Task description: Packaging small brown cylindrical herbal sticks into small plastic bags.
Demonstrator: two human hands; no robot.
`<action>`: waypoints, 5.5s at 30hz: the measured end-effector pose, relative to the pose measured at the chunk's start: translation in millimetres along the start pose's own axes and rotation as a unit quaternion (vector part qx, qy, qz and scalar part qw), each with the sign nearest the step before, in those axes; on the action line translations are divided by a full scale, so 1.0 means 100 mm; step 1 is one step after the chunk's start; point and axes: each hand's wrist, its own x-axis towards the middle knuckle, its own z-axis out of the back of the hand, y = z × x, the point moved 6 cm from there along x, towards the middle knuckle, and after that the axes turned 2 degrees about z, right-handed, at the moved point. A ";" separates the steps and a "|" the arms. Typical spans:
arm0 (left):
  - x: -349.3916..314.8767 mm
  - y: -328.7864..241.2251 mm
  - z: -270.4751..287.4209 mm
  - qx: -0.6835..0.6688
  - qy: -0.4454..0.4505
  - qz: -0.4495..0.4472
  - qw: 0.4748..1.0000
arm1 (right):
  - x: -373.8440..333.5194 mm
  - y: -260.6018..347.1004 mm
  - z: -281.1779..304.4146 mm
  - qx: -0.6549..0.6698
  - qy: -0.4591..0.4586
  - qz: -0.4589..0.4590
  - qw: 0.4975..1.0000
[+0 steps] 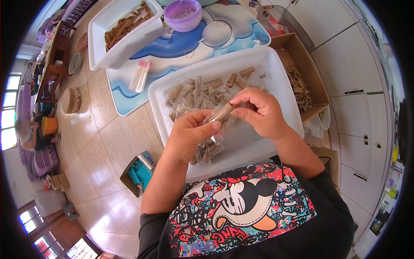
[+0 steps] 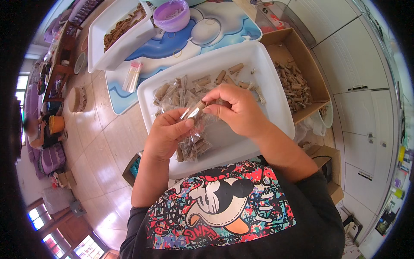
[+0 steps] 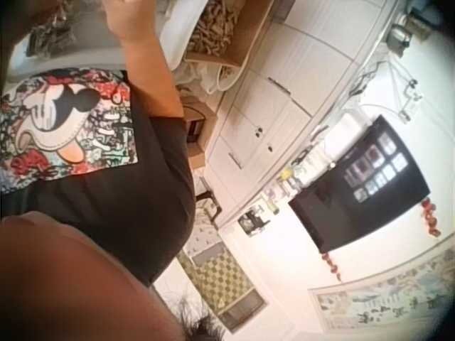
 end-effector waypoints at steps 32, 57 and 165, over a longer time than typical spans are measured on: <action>0.10 -0.05 -0.03 -0.012 -0.103 -0.101 0.989 | -0.01 -0.15 -0.14 0.220 -0.010 -0.119 0.968; -0.01 -0.13 -0.25 0.172 -0.137 -0.220 0.950 | 0.12 0.04 -0.07 0.038 -0.166 0.082 0.982; 0.73 0.13 -0.72 -0.078 0.125 0.040 0.988 | -0.24 0.09 0.74 -0.293 -0.114 0.063 0.947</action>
